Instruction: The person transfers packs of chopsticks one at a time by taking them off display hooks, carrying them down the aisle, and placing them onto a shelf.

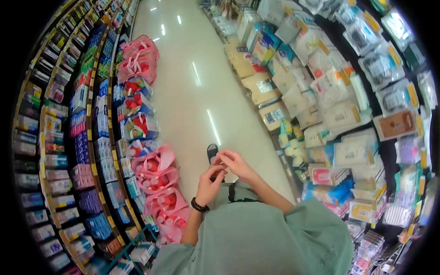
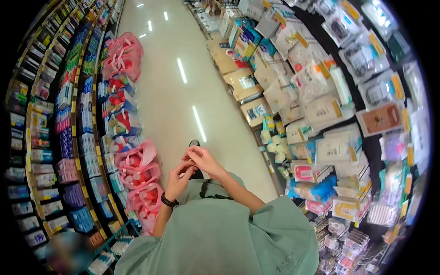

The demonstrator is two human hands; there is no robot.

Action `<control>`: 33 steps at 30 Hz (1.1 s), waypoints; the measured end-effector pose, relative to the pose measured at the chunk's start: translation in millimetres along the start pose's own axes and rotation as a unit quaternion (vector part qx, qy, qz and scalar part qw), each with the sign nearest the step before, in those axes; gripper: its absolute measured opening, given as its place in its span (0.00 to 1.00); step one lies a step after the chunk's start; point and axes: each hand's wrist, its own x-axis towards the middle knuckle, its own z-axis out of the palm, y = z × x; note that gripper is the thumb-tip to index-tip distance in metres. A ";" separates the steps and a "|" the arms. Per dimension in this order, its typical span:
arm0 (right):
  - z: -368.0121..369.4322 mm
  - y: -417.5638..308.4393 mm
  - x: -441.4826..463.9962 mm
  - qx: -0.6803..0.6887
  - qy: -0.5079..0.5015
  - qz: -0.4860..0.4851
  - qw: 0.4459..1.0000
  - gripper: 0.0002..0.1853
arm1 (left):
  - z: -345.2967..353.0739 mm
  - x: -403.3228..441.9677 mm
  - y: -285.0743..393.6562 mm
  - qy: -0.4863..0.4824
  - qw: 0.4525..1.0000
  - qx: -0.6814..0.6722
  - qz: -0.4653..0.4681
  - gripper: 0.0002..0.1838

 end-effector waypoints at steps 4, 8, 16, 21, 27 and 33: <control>-4.1 -60.1 89.7 0.097 -0.030 -0.026 0.994 0.23 | -36.6 98.0 45.4 0.010 1.000 -0.003 0.023 0.07; -2.9 -105.1 166.4 0.188 -0.079 -0.111 0.973 0.32 | -53.7 187.6 48.3 -0.028 1.000 0.009 -0.003 0.14; -37.2 -189.4 269.1 0.238 -0.083 -0.193 0.948 0.42 | -61.0 340.2 79.2 -0.011 1.000 -0.009 -0.008 0.23; -95.3 -222.1 351.1 0.282 -0.095 -0.223 0.928 0.42 | -57.2 444.7 90.1 -0.028 0.998 0.009 -0.051 0.23; -154.9 -308.5 459.3 0.377 -0.111 -0.227 0.891 0.42 | -50.0 578.0 137.5 -0.006 0.999 0.030 -0.015 0.18; -191.1 -395.3 552.9 0.454 -0.146 -0.210 0.853 0.43 | -55.3 691.0 184.9 0.016 0.997 0.054 0.060 0.16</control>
